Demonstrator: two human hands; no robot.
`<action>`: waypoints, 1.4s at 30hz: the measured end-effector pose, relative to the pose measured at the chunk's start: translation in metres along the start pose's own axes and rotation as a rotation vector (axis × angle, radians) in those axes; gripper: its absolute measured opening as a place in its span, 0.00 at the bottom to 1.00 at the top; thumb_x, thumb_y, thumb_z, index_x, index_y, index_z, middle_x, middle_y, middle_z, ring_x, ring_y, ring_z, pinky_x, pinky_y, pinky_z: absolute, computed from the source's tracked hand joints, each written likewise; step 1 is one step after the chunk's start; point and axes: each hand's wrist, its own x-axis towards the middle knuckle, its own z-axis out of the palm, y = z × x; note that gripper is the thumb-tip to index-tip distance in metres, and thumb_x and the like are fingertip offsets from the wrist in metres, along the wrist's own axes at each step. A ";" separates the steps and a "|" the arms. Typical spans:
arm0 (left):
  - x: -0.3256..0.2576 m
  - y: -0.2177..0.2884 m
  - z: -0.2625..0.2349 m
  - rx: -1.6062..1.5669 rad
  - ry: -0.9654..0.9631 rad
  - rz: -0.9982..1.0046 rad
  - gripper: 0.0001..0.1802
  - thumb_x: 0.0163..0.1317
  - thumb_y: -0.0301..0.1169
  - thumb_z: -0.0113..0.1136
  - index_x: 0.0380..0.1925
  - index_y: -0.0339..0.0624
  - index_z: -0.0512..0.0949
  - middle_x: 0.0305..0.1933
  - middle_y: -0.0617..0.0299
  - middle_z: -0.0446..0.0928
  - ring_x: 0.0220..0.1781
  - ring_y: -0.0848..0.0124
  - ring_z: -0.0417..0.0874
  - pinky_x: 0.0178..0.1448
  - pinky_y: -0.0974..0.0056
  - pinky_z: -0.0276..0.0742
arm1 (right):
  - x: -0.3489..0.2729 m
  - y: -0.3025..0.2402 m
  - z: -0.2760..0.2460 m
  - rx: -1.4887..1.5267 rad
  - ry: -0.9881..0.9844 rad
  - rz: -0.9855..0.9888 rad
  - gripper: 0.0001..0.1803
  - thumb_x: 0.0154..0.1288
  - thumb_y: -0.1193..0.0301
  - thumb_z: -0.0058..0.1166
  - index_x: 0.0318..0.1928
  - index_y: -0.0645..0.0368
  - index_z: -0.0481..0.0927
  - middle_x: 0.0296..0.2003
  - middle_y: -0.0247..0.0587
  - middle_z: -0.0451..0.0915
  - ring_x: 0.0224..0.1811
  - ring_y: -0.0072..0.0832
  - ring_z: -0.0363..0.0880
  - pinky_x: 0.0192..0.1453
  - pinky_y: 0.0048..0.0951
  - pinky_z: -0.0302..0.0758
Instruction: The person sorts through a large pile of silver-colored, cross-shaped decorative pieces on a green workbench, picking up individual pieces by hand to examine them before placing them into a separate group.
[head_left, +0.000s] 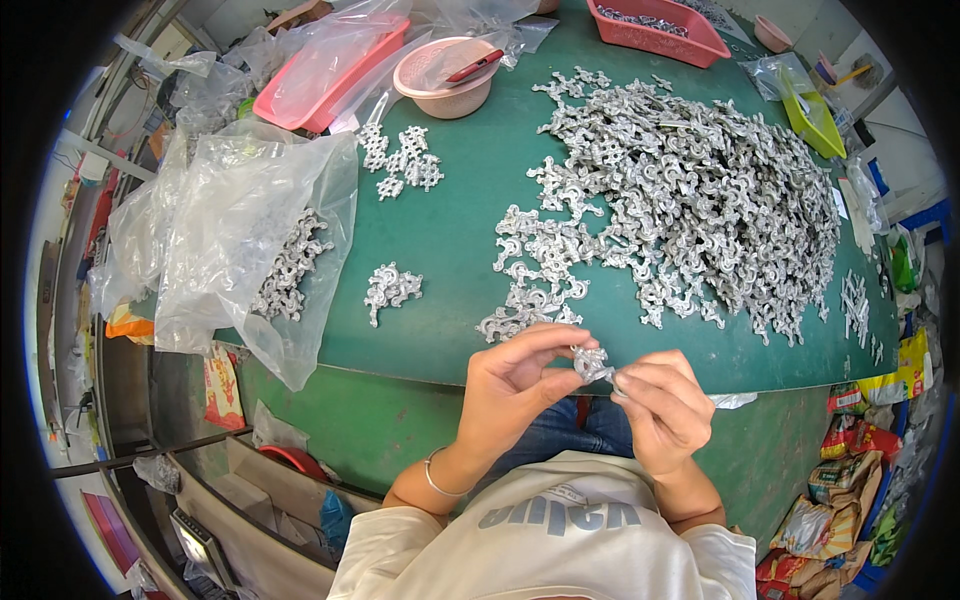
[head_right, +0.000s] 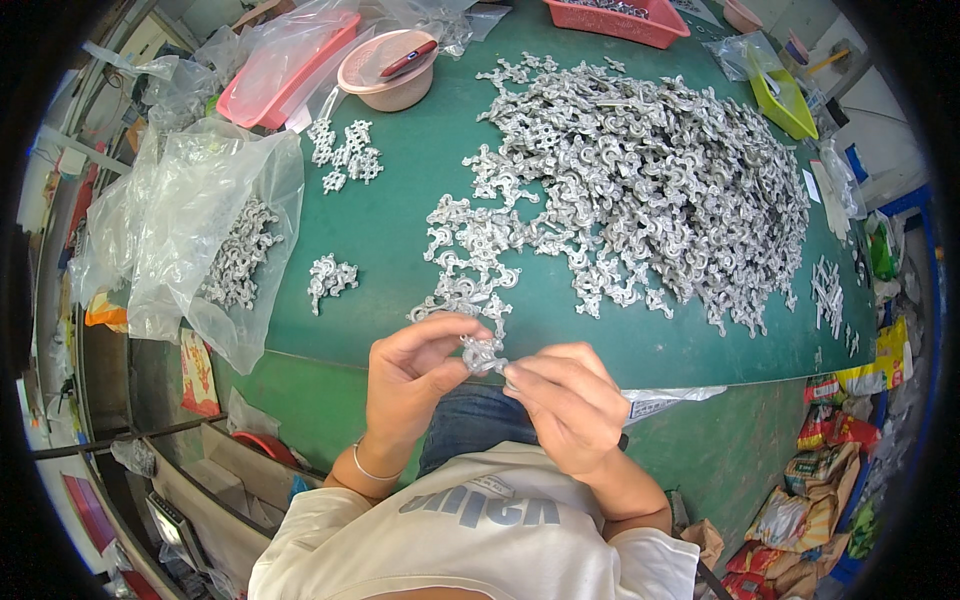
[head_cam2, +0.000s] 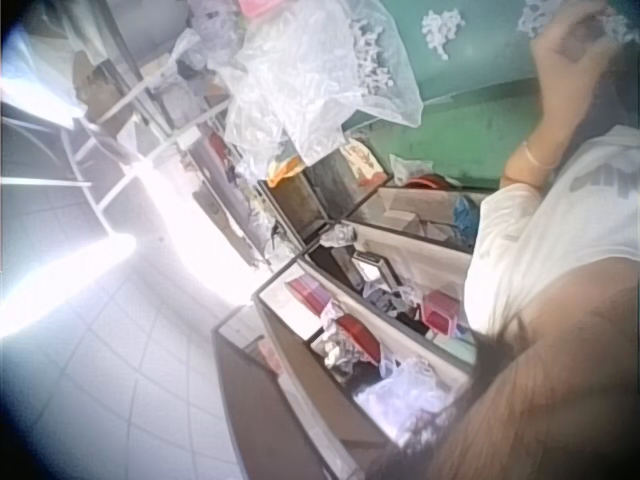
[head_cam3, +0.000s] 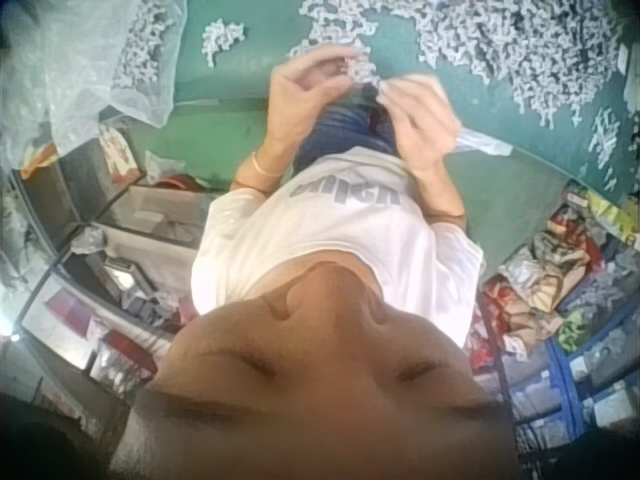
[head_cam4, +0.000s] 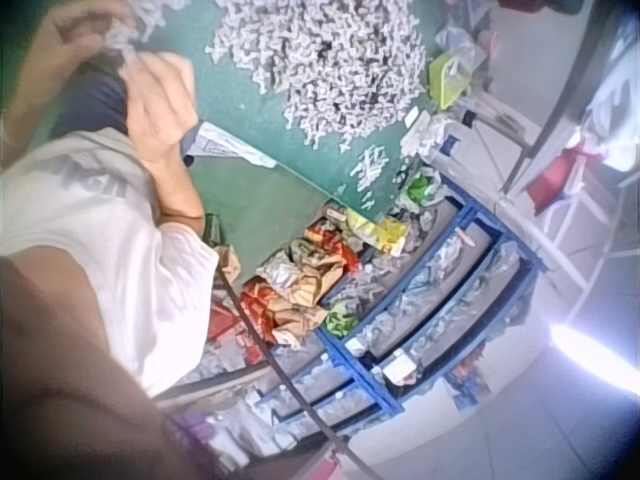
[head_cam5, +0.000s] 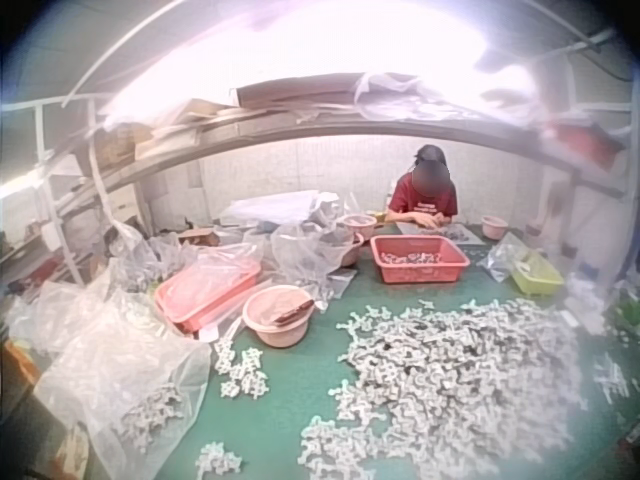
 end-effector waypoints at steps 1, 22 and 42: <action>0.000 0.001 0.001 0.000 0.000 0.001 0.17 0.53 0.15 0.55 0.46 0.27 0.71 0.48 0.52 0.69 0.50 0.67 0.72 0.51 0.65 0.74 | 0.000 0.000 0.000 -0.009 -0.002 -0.020 0.13 0.37 0.86 0.60 0.30 0.69 0.80 0.27 0.46 0.78 0.27 0.35 0.74 0.30 0.28 0.72; 0.000 0.001 0.001 0.012 -0.011 -0.006 0.19 0.55 0.12 0.49 0.49 0.27 0.69 0.51 0.49 0.70 0.53 0.67 0.71 0.52 0.67 0.71 | -0.003 0.003 0.002 -0.099 -0.019 -0.039 0.14 0.40 0.87 0.60 0.33 0.68 0.79 0.31 0.45 0.78 0.31 0.35 0.74 0.34 0.29 0.72; -0.019 -0.029 -0.029 -0.399 0.273 -0.374 0.10 0.63 0.27 0.43 0.42 0.35 0.68 0.29 0.60 0.69 0.27 0.69 0.73 0.32 0.68 0.72 | 0.005 0.081 0.041 -0.379 -0.132 0.230 0.12 0.50 0.79 0.55 0.38 0.66 0.76 0.36 0.49 0.75 0.39 0.41 0.71 0.44 0.35 0.68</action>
